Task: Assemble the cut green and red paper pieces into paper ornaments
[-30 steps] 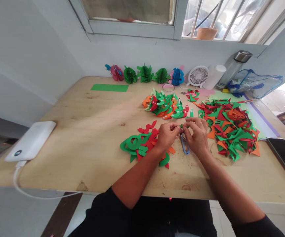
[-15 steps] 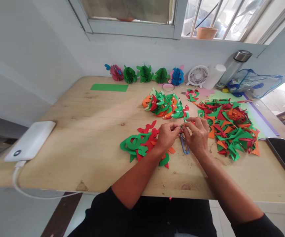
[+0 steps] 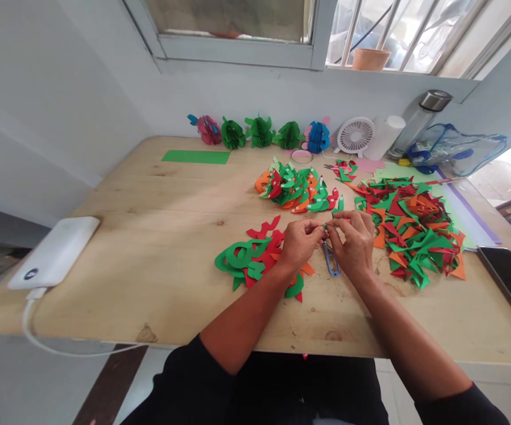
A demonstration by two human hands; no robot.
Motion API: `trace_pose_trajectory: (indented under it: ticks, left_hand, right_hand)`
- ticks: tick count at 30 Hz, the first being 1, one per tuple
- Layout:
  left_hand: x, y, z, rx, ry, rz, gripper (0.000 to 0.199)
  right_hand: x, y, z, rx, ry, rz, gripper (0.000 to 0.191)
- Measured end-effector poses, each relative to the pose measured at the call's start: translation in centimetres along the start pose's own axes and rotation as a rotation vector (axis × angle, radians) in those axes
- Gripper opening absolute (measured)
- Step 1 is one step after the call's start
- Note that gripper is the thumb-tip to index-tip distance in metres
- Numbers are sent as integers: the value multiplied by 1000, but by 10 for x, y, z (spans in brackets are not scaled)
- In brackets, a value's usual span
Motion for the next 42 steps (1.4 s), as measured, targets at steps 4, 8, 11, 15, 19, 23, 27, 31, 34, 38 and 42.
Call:
trace_pose_trajectory:
  ticks: [4,8,11,15,19,23,27,31,34,38,42]
  left_hand:
    - [1,-1,8,-106,68,26,10]
    - [6,0,15,-201,191,77,7]
    - [3,0,13,-189,199,59,6]
    - [-1,-1,7,-110,119,7,9]
    - [-1,-2,2,-31,70,-9,10]
    - [0,-3,1,15,41,9,8]
    - [1,-3,1,43,31,20,7]
    - [1,-3,0,60,37,22,8]
    - [2,-3,-1,67,27,25,9]
    - [2,-2,-2,73,27,24,9]
    - [1,-2,-2,66,46,13,8]
  right_hand:
    - [0,0,0,-4,-32,-5,8]
    - [0,-1,0,-2,-71,7,9]
    - [0,-2,-1,2,-83,10,9]
    - [1,-1,-1,3,-87,18,9]
    - [2,-1,-1,-3,-87,24,8]
    - [1,-1,-1,2,-86,18,9]
    - [0,-2,-1,6,-86,13,9]
    - [0,-2,0,-3,-69,5,8]
    - [-1,-1,1,-10,-54,0,8]
    - [1,-1,0,-16,-54,14,8]
    - [3,-1,0,-21,-80,31,9]
Point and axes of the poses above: each hand's wrist, its own y-axis away from the middle knuckle, its own x-axis out of the palm, z = x × y, the point moved 10 cm from there along -y, towards the middle knuckle, and after that the axes turned 3 degrees about z, right-handed, at the moved point
